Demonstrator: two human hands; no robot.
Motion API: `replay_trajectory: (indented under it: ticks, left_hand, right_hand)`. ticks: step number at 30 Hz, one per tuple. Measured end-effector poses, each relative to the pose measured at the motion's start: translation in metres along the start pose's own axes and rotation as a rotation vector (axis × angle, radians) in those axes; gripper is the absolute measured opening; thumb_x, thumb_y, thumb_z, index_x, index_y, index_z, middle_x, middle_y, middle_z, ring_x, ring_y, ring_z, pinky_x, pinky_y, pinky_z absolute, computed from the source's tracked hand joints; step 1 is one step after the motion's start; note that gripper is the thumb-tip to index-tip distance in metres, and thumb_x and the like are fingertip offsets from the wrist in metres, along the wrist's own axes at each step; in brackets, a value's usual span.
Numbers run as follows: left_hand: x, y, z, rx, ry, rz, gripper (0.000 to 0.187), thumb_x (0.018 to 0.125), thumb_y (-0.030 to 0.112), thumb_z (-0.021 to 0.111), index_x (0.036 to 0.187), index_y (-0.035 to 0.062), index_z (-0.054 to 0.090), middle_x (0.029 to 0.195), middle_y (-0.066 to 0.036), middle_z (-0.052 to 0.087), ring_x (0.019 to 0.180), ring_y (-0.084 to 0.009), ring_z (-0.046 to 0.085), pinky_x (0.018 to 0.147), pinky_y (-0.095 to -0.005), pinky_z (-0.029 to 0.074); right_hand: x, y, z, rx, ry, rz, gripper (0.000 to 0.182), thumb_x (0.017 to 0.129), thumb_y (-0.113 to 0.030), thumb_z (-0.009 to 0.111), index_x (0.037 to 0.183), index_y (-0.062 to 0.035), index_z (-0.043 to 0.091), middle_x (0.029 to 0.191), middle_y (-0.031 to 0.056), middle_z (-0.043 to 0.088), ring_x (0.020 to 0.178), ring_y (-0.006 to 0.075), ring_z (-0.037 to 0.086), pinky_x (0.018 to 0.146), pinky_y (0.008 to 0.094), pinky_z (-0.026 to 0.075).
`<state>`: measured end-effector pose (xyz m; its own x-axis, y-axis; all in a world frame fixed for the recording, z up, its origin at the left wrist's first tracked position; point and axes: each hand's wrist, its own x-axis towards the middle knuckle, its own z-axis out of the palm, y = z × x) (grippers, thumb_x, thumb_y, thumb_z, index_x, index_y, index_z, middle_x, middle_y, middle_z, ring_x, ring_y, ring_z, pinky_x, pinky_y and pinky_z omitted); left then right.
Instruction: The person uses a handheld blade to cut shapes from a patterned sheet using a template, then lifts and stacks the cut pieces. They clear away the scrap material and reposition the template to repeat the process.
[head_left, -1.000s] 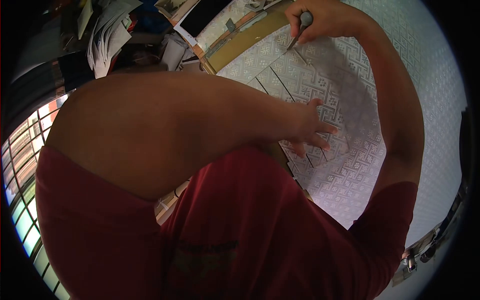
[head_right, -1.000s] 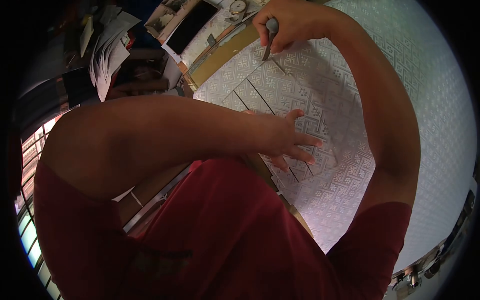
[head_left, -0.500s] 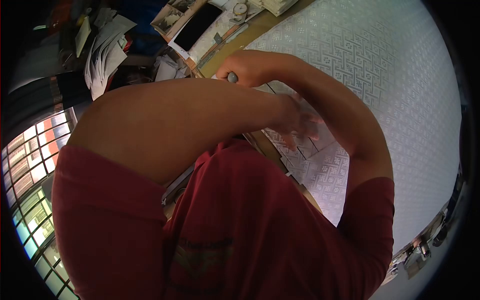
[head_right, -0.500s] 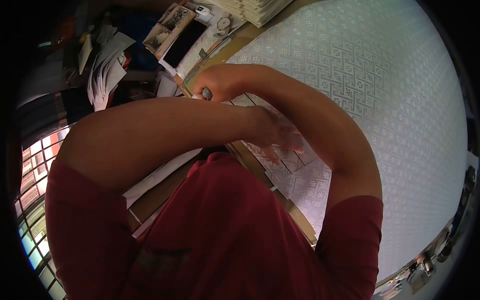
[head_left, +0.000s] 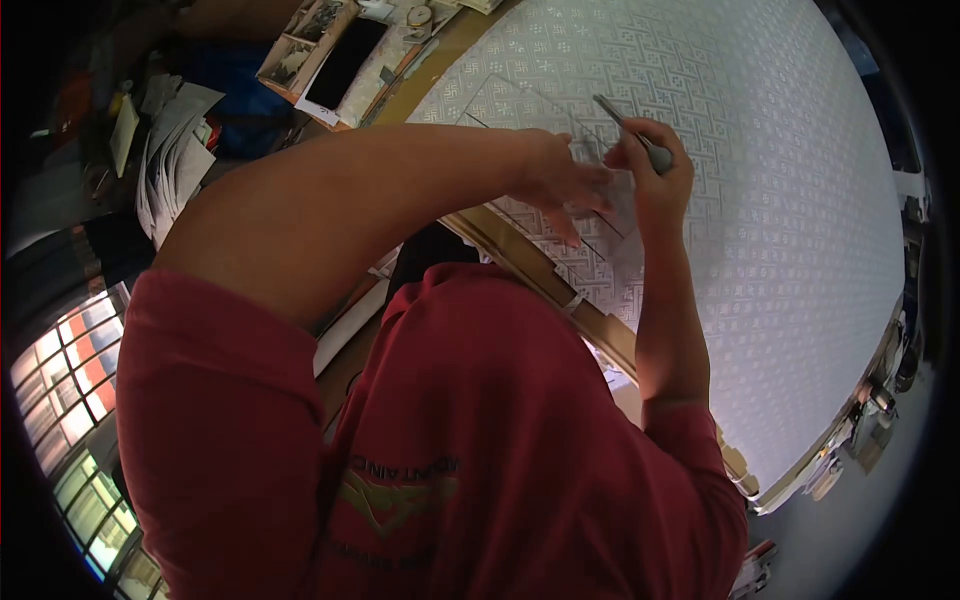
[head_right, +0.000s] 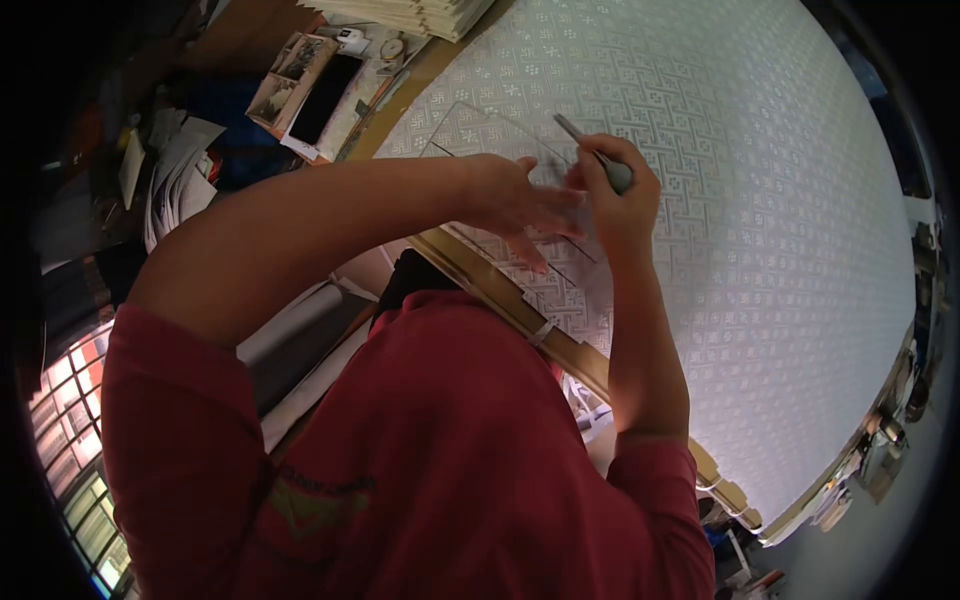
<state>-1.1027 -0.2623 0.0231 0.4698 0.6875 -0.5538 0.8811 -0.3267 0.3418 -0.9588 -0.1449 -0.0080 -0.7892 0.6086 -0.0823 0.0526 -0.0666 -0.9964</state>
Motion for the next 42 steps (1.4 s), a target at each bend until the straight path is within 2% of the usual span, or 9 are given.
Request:
replay_trajectory:
  ticks: [5, 7, 10, 13, 16, 24, 32, 34, 42]
  left_hand:
    - [-0.006, -0.027, 0.010, 0.458, 0.111, 0.307, 0.057, 0.103, 0.026, 0.052, 0.154, 0.0442, 0.036, 0.170, -0.008, 0.022, 0.152, -0.0335, 0.033, 0.114, -0.0568, 0.046]
    - [-0.011, -0.037, 0.008, 0.353, 0.297, 0.197, 0.075, 0.086, 0.015, 0.074, 0.150, 0.0379, 0.042, 0.168, -0.008, 0.027, 0.149, -0.0340, 0.038, 0.113, -0.0483, 0.048]
    - [-0.037, -0.048, 0.004, 0.309, 0.288, 0.055, 0.091, 0.069, 0.013, 0.088, 0.148, 0.0304, 0.047, 0.162, -0.010, 0.035, 0.143, -0.0301, 0.045, 0.102, -0.0421, 0.055]
    - [-0.053, -0.055, 0.012, 0.090, 0.209, -0.089, 0.098, 0.055, 0.011, 0.094, 0.144, 0.0264, 0.054, 0.158, -0.010, 0.042, 0.144, -0.0319, 0.043, 0.106, -0.0405, 0.052]
    - [-0.071, -0.072, 0.040, -0.105, 0.465, -0.049, 0.088, 0.055, 0.010, 0.093, 0.137, 0.0232, 0.063, 0.154, -0.011, 0.048, 0.145, -0.0326, 0.042, 0.110, -0.0406, 0.049]
    - [-0.075, -0.087, 0.062, -0.244, 0.562, 0.028, 0.073, 0.062, 0.014, 0.093, 0.130, 0.0219, 0.070, 0.156, -0.010, 0.048, 0.148, -0.0327, 0.038, 0.116, -0.0424, 0.043]
    - [-0.064, -0.096, 0.115, -0.342, 0.917, 0.186, 0.057, 0.078, 0.028, 0.086, 0.130, 0.0132, 0.069, 0.153, -0.016, 0.049, 0.146, -0.0390, 0.039, 0.116, -0.0472, 0.040]
    - [-0.073, -0.083, 0.123, -0.286, 1.128, 0.015, 0.056, 0.082, 0.029, 0.084, 0.133, 0.0108, 0.066, 0.148, -0.020, 0.052, 0.141, -0.0421, 0.042, 0.114, -0.0499, 0.040]
    - [-0.090, -0.041, 0.142, -0.210, 1.181, -0.344, 0.056, 0.088, 0.028, 0.080, 0.136, 0.0061, 0.061, 0.143, -0.024, 0.053, 0.137, -0.0440, 0.046, 0.114, -0.0519, 0.039]
  right_hand:
    - [-0.076, 0.010, -0.037, 0.057, 0.328, -0.003, 0.016, 0.099, -0.003, 0.062, 0.114, 0.0020, 0.066, 0.087, 0.0074, 0.067, 0.076, 0.0147, 0.067, 0.071, 0.0296, 0.059]
    - [-0.104, 0.012, -0.042, 0.075, 0.414, 0.012, 0.014, 0.099, -0.003, 0.063, 0.113, 0.0007, 0.065, 0.087, 0.0068, 0.065, 0.074, 0.0139, 0.066, 0.069, 0.0297, 0.058]
    - [-0.140, 0.014, -0.034, 0.066, 0.555, 0.030, 0.013, 0.098, 0.000, 0.064, 0.111, 0.0010, 0.065, 0.084, 0.0055, 0.065, 0.069, 0.0112, 0.064, 0.065, 0.0283, 0.058]
    - [-0.165, 0.019, -0.011, 0.126, 0.648, 0.045, 0.013, 0.099, 0.000, 0.062, 0.112, -0.0002, 0.062, 0.085, 0.0047, 0.063, 0.068, 0.0107, 0.062, 0.064, 0.0282, 0.057]
    - [-0.169, 0.019, 0.022, 0.013, 0.777, 0.025, 0.012, 0.102, -0.004, 0.059, 0.113, -0.0018, 0.062, 0.087, 0.0051, 0.062, 0.069, 0.0116, 0.062, 0.065, 0.0298, 0.058]
    - [-0.170, -0.004, 0.080, -0.091, 0.812, 0.050, 0.024, 0.107, -0.006, 0.053, 0.130, 0.0004, 0.056, 0.111, 0.0180, 0.072, 0.081, 0.0173, 0.073, 0.070, 0.0295, 0.060]
    - [-0.185, -0.004, 0.100, -0.156, 0.784, 0.154, 0.015, 0.106, -0.007, 0.057, 0.120, -0.0001, 0.061, 0.099, 0.0152, 0.075, 0.082, 0.0167, 0.074, 0.073, 0.0294, 0.061]
    - [-0.186, 0.001, 0.096, -0.168, 0.794, 0.144, 0.013, 0.106, -0.006, 0.058, 0.117, -0.0003, 0.061, 0.098, 0.0146, 0.075, 0.083, 0.0175, 0.074, 0.074, 0.0299, 0.061]
    - [-0.164, 0.024, 0.057, -0.796, 0.478, -0.147, 0.024, 0.094, 0.000, 0.067, 0.116, -0.0045, 0.057, 0.131, 0.0174, 0.069, 0.127, 0.0361, 0.063, 0.103, 0.0424, 0.052]
